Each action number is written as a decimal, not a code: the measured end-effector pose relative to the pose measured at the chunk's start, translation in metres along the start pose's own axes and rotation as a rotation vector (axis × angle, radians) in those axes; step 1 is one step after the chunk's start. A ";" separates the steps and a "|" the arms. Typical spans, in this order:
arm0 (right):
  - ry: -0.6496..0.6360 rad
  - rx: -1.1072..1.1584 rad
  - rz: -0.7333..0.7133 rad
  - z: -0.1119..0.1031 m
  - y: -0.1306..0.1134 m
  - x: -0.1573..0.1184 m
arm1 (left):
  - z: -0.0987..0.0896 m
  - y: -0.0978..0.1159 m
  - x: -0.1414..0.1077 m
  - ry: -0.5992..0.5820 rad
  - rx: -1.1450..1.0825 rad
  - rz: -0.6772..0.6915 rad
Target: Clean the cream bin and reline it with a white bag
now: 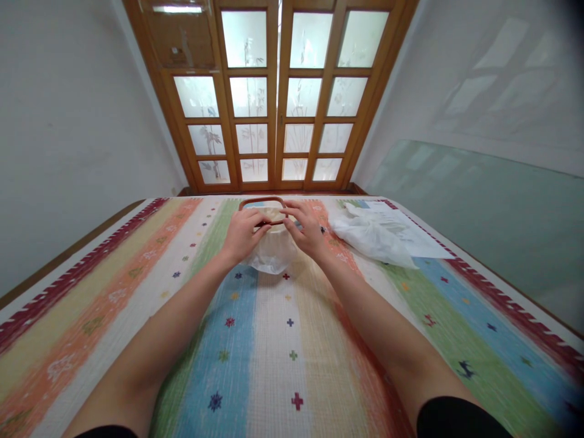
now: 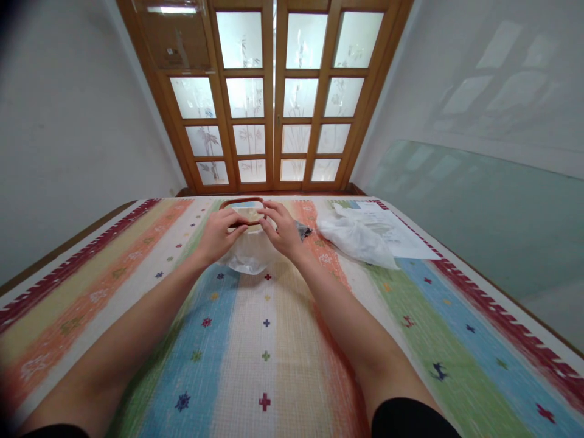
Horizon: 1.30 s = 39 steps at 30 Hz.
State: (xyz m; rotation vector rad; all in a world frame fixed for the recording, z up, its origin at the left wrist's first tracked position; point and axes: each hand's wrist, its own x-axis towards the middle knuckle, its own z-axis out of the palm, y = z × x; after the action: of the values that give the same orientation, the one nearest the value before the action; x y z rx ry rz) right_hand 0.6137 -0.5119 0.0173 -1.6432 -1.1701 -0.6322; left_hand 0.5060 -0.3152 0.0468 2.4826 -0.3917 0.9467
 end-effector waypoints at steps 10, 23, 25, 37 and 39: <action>-0.144 0.005 0.003 -0.005 0.014 -0.011 | 0.005 -0.003 -0.008 -0.062 -0.059 -0.001; -0.119 0.017 0.039 -0.001 0.015 -0.012 | 0.004 -0.007 -0.009 -0.044 -0.171 0.017; -0.100 0.030 0.033 -0.001 0.015 -0.012 | 0.003 -0.008 -0.011 -0.045 -0.172 0.008; -0.113 0.113 0.102 -0.002 0.014 -0.009 | 0.007 -0.030 -0.016 0.100 -0.220 -0.129; -0.111 0.113 0.098 -0.001 0.015 -0.009 | 0.009 -0.035 -0.014 0.113 -0.253 -0.155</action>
State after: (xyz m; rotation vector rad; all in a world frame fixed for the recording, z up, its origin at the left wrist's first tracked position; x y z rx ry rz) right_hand 0.6234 -0.5168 0.0038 -1.6446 -1.1750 -0.4098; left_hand 0.5152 -0.2881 0.0208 2.1861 -0.2603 0.9086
